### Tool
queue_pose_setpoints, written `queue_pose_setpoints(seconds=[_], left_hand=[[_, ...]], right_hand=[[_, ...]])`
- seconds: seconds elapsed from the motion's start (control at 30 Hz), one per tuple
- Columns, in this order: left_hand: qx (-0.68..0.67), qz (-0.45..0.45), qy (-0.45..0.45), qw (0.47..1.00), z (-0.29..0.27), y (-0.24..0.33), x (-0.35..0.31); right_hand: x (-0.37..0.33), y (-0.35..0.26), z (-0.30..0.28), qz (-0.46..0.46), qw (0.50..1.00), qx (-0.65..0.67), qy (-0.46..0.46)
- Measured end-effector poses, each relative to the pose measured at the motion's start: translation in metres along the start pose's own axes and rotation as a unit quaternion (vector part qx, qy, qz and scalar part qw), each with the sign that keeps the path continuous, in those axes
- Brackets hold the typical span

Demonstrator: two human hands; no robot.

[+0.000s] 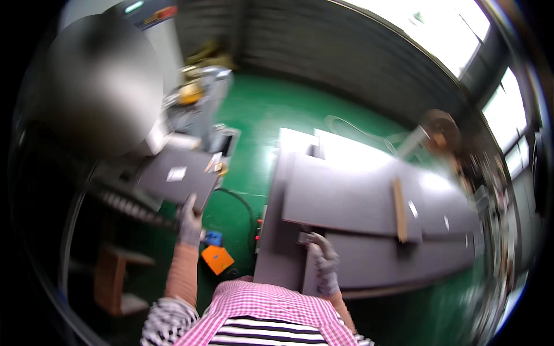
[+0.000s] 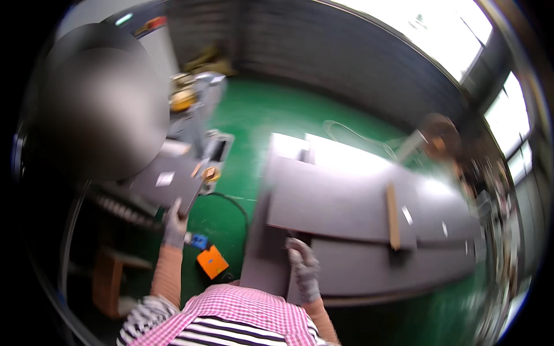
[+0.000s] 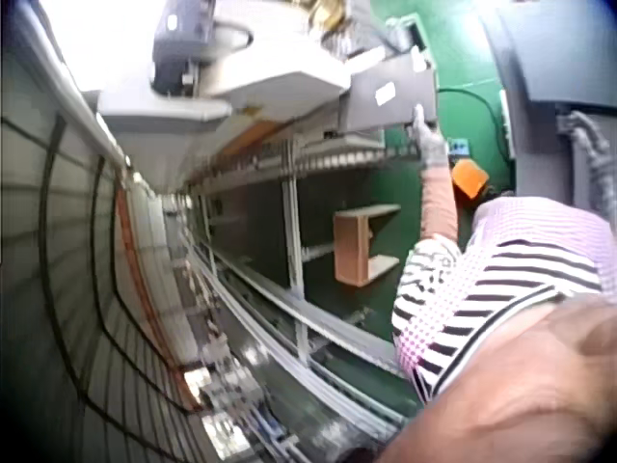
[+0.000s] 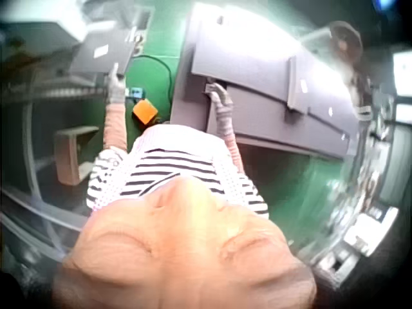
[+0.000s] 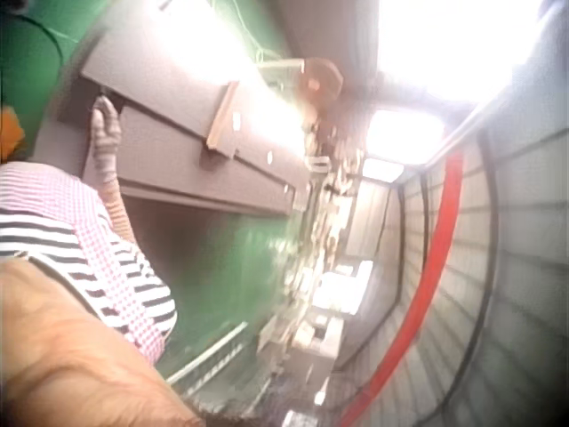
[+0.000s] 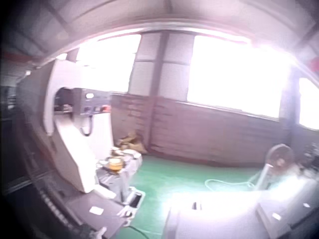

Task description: The person feeds large wooden boards into an industrial edge-banding machine by hand, guiding each board along the conveyor and then stacking the processed boards on a nearby table.

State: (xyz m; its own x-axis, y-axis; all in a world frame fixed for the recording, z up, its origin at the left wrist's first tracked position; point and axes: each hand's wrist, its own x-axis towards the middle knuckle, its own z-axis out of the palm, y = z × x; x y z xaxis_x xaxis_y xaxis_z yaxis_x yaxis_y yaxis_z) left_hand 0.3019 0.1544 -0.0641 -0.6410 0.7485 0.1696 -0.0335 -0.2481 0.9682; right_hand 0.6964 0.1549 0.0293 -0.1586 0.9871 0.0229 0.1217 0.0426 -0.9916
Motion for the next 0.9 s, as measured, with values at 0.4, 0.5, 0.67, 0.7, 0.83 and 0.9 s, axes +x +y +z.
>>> queue_pose_setpoints(seconds=[0.4,0.5,0.67,0.7,0.83,0.9], left_hand=[[-0.166,-0.307,-0.365,0.863,0.203,0.1,-0.16],[-0.023,-0.255,-0.534,0.806,0.252,0.111,-0.171],[-0.082,-0.264,-0.62,0.735,0.251,0.082,-0.197],[-0.071,-0.291,-0.629,0.717,0.24,0.078,-0.198],[-0.037,-0.405,-0.558,0.723,0.191,0.074,-0.199],[-0.035,-0.455,-0.5,0.736,0.161,0.061,-0.196]], right_hand=[[-0.026,-0.04,-0.013,0.111,0.912,0.391,0.064],[-0.029,-0.013,-0.076,0.079,0.899,0.386,0.191],[-0.029,0.018,-0.184,0.052,0.837,0.405,0.364],[-0.029,0.019,-0.204,0.036,0.833,0.402,0.378],[-0.018,0.048,-0.286,0.025,0.786,0.436,0.438],[-0.005,0.063,-0.32,0.041,0.772,0.443,0.455]])
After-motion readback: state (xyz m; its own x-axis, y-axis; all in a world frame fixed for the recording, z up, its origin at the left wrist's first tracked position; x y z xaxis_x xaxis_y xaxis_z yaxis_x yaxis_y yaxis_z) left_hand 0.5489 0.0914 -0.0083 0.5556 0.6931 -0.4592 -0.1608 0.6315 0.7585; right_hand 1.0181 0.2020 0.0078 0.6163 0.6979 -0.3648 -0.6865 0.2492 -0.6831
